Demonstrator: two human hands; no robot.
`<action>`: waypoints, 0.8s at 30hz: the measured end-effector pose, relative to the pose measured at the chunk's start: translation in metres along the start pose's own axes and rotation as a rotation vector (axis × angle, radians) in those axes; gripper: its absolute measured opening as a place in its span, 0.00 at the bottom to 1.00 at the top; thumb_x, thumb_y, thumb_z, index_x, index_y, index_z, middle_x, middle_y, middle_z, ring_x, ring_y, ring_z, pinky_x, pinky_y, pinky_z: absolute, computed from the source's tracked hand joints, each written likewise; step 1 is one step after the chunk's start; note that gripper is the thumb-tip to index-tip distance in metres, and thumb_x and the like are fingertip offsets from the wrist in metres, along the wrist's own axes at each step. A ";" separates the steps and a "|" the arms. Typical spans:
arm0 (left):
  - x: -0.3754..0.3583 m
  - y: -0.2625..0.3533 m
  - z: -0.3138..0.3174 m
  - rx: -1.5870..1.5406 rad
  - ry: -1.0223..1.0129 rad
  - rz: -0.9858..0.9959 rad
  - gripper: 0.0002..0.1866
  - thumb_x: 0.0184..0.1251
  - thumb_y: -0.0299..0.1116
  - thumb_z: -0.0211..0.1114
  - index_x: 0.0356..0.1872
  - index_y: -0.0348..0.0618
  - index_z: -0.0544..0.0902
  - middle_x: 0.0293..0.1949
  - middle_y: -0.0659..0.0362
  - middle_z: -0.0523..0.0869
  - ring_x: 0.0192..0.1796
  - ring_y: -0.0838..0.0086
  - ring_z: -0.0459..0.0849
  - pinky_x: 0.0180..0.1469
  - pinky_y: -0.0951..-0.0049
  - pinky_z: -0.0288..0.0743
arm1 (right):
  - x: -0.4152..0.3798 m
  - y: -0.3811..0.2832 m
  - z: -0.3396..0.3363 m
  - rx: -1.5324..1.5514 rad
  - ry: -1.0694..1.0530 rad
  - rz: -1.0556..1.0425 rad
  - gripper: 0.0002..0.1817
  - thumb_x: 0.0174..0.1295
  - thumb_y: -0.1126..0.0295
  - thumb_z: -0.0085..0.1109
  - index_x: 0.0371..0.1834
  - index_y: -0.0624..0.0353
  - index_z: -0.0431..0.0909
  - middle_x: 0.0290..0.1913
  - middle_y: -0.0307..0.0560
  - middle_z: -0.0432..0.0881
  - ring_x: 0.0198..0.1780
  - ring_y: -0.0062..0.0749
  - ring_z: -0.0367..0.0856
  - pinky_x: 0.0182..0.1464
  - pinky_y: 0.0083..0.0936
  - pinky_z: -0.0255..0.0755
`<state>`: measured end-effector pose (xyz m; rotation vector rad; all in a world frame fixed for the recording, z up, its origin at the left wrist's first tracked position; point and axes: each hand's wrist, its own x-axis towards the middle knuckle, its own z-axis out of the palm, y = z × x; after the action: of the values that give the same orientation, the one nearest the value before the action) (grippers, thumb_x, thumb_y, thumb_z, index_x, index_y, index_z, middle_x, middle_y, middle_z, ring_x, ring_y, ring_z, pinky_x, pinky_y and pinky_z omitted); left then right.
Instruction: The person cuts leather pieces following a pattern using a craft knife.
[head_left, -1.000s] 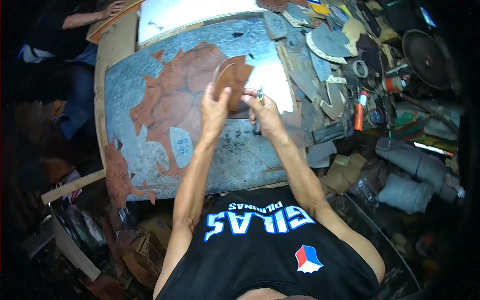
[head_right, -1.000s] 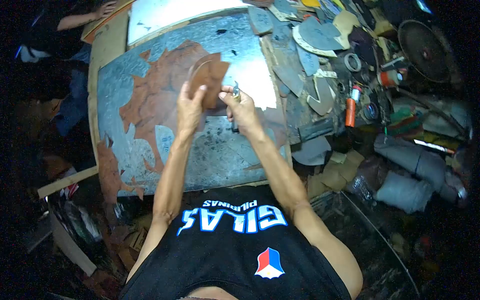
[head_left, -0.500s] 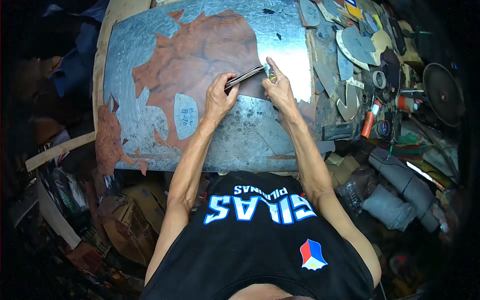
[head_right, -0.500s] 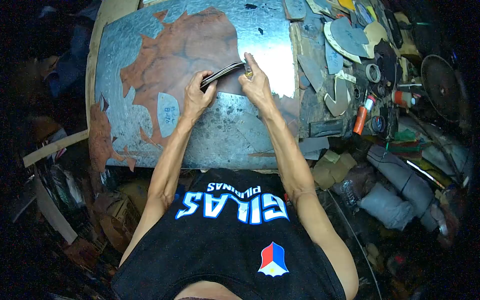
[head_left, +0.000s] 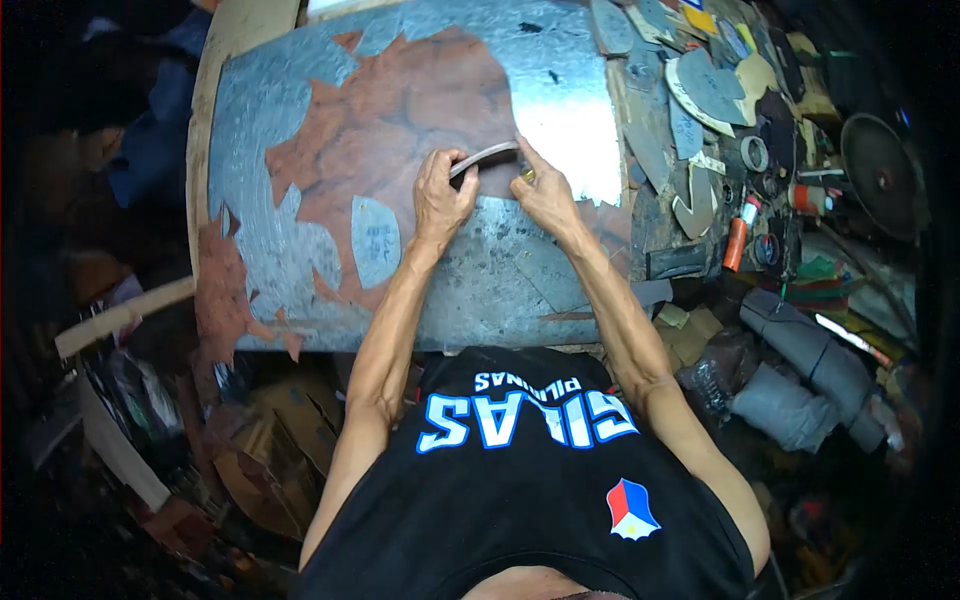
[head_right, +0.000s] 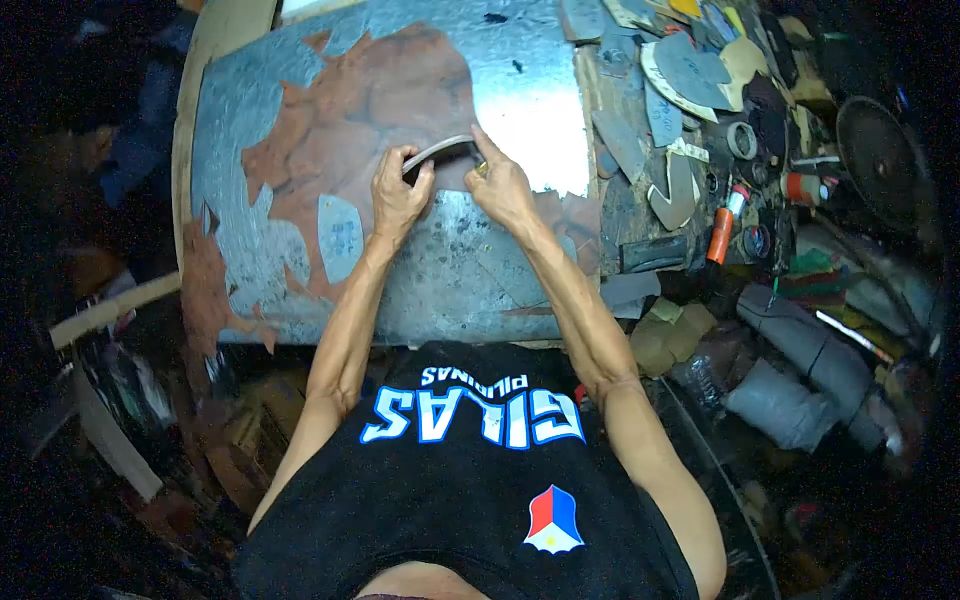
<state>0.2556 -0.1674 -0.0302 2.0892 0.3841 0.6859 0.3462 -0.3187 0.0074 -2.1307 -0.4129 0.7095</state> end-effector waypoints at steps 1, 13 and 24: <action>0.005 -0.002 0.003 0.021 -0.005 -0.002 0.11 0.55 0.25 0.68 0.38 0.38 0.78 0.36 0.49 0.82 0.40 0.54 0.82 0.43 0.59 0.75 | 0.003 -0.005 -0.004 -0.037 -0.021 0.033 0.37 0.56 0.71 0.55 0.73 0.62 0.63 0.53 0.67 0.82 0.51 0.43 0.84 0.54 0.32 0.76; 0.012 0.048 -0.073 -0.054 -0.747 -0.282 0.18 0.68 0.33 0.63 0.55 0.37 0.81 0.44 0.53 0.87 0.44 0.71 0.84 0.47 0.70 0.77 | -0.046 -0.022 -0.048 -0.243 -0.269 -0.088 0.17 0.64 0.61 0.60 0.51 0.57 0.83 0.40 0.58 0.87 0.41 0.51 0.86 0.44 0.39 0.78; -0.123 0.017 -0.188 -0.229 -0.714 -0.701 0.17 0.68 0.33 0.63 0.54 0.36 0.81 0.43 0.64 0.83 0.44 0.78 0.76 0.48 0.74 0.71 | -0.055 -0.018 0.045 -0.266 -0.135 -0.339 0.19 0.63 0.60 0.63 0.52 0.60 0.82 0.50 0.58 0.84 0.45 0.55 0.85 0.45 0.40 0.80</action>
<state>0.0450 -0.1159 0.0300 1.6714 0.5430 -0.4071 0.2745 -0.3086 0.0189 -2.1843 -0.9623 0.6289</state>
